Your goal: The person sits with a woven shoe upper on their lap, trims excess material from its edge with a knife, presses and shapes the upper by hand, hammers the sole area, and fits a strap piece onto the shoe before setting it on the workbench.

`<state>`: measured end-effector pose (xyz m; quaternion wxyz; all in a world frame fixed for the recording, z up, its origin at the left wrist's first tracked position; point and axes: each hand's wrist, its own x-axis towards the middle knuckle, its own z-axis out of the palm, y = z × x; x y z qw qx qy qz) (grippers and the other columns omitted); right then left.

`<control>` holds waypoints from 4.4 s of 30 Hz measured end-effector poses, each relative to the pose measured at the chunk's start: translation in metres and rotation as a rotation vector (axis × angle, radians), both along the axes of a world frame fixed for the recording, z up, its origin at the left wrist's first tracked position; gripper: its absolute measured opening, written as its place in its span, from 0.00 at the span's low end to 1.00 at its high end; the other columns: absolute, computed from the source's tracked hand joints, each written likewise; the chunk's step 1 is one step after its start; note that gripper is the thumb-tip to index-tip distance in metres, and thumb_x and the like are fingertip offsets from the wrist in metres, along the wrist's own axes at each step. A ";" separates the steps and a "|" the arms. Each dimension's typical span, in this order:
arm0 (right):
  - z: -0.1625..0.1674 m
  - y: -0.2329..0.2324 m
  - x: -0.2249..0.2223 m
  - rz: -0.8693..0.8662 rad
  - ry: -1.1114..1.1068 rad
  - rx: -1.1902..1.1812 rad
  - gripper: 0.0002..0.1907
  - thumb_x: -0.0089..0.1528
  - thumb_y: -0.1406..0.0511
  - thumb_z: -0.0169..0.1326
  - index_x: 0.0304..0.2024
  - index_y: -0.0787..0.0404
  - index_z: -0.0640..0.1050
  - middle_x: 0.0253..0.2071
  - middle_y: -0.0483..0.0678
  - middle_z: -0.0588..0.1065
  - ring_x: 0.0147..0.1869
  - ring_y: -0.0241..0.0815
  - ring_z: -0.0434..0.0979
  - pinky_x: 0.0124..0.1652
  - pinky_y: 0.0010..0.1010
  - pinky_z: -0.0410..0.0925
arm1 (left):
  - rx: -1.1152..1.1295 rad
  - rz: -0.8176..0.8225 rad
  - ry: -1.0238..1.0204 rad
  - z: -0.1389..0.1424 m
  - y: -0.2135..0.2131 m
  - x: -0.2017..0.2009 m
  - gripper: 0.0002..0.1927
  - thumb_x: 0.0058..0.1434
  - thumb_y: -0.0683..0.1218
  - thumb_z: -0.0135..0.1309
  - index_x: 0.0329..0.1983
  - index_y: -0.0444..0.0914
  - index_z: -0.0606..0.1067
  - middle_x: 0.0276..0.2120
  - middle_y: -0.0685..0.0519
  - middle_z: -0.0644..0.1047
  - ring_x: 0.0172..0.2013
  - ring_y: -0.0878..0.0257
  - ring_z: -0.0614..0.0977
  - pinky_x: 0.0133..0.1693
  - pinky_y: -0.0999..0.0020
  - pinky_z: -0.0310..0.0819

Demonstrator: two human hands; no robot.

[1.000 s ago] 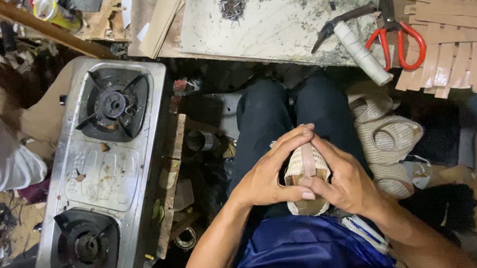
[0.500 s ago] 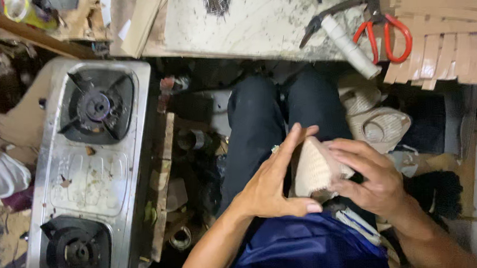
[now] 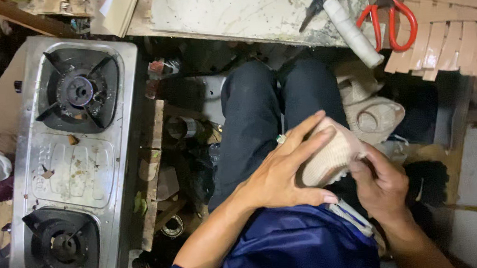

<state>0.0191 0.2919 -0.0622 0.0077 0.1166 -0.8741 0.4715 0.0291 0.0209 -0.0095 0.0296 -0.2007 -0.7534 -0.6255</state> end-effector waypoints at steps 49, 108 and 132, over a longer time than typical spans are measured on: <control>0.040 0.008 0.024 0.566 -0.541 0.773 0.36 0.55 0.54 0.61 0.66 0.51 0.68 0.46 0.49 0.74 0.47 0.52 0.78 0.46 0.40 0.71 | -0.033 0.254 -0.350 -0.039 -0.005 -0.060 0.24 0.64 0.51 0.56 0.61 0.38 0.72 0.51 0.46 0.76 0.52 0.54 0.80 0.54 0.62 0.74; 0.038 -0.056 0.006 0.009 -0.405 -0.025 0.12 0.67 0.62 0.48 0.47 0.65 0.71 0.22 0.44 0.74 0.20 0.34 0.75 0.21 0.28 0.69 | -0.246 0.235 -0.079 -0.008 0.021 -0.023 0.27 0.65 0.47 0.53 0.68 0.40 0.69 0.66 0.34 0.67 0.62 0.36 0.74 0.61 0.49 0.71; 0.011 -0.008 0.012 -0.125 -0.218 -0.220 0.06 0.71 0.68 0.44 0.44 0.66 0.69 0.24 0.48 0.73 0.24 0.37 0.71 0.29 0.27 0.66 | -0.238 0.043 -0.221 -0.070 0.040 0.034 0.54 0.56 0.49 0.70 0.80 0.35 0.53 0.73 0.33 0.60 0.67 0.36 0.71 0.64 0.55 0.70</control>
